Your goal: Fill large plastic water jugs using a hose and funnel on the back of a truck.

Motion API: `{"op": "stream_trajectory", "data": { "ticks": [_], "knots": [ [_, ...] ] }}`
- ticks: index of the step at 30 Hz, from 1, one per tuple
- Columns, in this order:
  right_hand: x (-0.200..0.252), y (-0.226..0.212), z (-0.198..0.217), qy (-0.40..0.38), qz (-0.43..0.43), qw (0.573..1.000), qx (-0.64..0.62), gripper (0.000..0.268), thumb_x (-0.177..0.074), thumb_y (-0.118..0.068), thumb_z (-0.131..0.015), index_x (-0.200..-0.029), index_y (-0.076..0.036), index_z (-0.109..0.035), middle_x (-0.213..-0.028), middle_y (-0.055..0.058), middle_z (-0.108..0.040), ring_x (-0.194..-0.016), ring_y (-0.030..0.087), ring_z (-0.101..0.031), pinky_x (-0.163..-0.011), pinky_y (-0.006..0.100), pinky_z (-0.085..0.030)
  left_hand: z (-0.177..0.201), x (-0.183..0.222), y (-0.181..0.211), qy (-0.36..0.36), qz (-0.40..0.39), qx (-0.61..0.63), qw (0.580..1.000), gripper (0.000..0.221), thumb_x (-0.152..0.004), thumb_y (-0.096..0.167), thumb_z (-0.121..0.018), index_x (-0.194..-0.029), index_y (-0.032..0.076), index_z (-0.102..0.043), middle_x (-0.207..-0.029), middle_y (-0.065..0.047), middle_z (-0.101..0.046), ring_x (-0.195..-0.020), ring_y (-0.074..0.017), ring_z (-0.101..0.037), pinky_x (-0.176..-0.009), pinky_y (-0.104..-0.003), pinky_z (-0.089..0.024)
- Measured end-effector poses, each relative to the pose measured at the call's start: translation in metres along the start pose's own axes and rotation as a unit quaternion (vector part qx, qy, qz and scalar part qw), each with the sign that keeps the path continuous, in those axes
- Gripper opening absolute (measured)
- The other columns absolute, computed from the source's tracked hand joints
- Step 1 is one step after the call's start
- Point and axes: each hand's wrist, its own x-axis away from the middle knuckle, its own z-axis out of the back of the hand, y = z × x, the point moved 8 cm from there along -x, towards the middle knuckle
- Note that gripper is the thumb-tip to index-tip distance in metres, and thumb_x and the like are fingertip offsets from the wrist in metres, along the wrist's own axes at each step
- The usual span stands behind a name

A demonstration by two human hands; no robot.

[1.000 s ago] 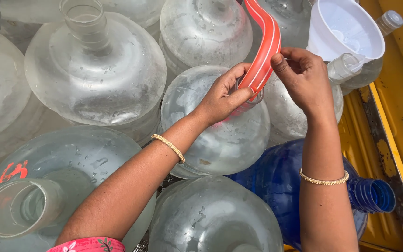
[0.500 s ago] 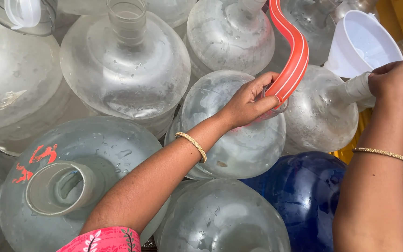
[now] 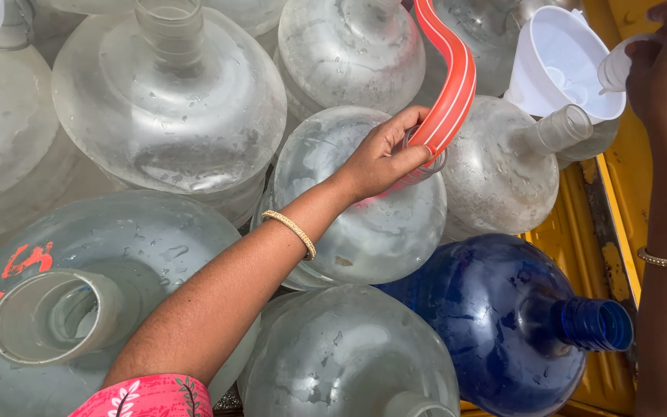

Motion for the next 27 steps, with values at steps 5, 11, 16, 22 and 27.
{"op": "stream_trajectory", "data": {
  "ticks": [5, 11, 16, 22, 27],
  "knots": [
    [0.005, -0.237, 0.173, -0.133, -0.076, 0.974, -0.166, 0.014, -0.094, 0.007, -0.074, -0.108, 0.005, -0.071, -0.102, 0.017, -0.062, -0.089, 0.021, -0.064, -0.079, 0.03, -0.055, -0.003, 0.002, 0.003, 0.001, 0.015, -0.013, 1.0, 0.033, -0.096, 0.011, -0.056, -0.129, 0.005, -0.057, -0.106, 0.0, -0.065, -0.098, -0.0071, -0.062, -0.094, -0.029, -0.052],
    [0.164, -0.345, 0.206, -0.223, -0.21, 0.85, -0.429, 0.015, -0.097, 0.002, -0.055, -0.111, -0.001, -0.053, -0.134, 0.022, -0.069, -0.12, 0.028, -0.072, -0.1, 0.035, -0.057, 0.001, 0.002, 0.007, 0.008, 0.006, -0.042, 0.999, 0.033, -0.096, 0.013, -0.055, -0.128, 0.006, -0.057, -0.107, 0.001, -0.066, -0.1, -0.0067, -0.062, -0.096, -0.028, -0.052],
    [0.205, -0.388, 0.214, -0.207, -0.14, 0.879, -0.406, 0.029, -0.099, -0.015, -0.061, -0.125, -0.002, -0.059, -0.127, 0.018, -0.071, -0.123, 0.033, -0.069, -0.109, 0.046, -0.053, -0.001, 0.002, 0.008, 0.017, 0.016, -0.053, 0.998, 0.033, -0.094, 0.013, -0.055, -0.126, 0.008, -0.059, -0.104, 0.002, -0.067, -0.097, -0.0064, -0.063, -0.093, -0.028, -0.053],
    [0.208, -0.404, 0.216, -0.214, -0.114, 0.906, -0.347, 0.05, -0.1, -0.039, -0.058, -0.133, -0.002, -0.068, -0.117, 0.012, -0.066, -0.118, 0.03, -0.064, -0.106, 0.046, -0.052, 0.001, 0.001, 0.008, 0.022, -0.002, -0.036, 0.999, 0.032, -0.093, 0.013, -0.056, -0.124, 0.006, -0.059, -0.101, 0.001, -0.068, -0.094, -0.007, -0.064, -0.091, -0.028, -0.053],
    [0.191, -0.409, 0.209, -0.183, -0.146, 0.866, -0.441, 0.069, -0.091, -0.065, -0.058, -0.114, -0.002, -0.076, -0.111, 0.012, -0.068, -0.111, 0.027, -0.071, -0.1, 0.042, -0.057, 0.002, 0.0, 0.002, 0.026, 0.002, -0.022, 0.999, 0.032, -0.091, 0.011, -0.057, -0.122, 0.005, -0.06, -0.099, 0.001, -0.067, -0.09, -0.0067, -0.062, -0.085, -0.027, -0.052]
  ]
}}
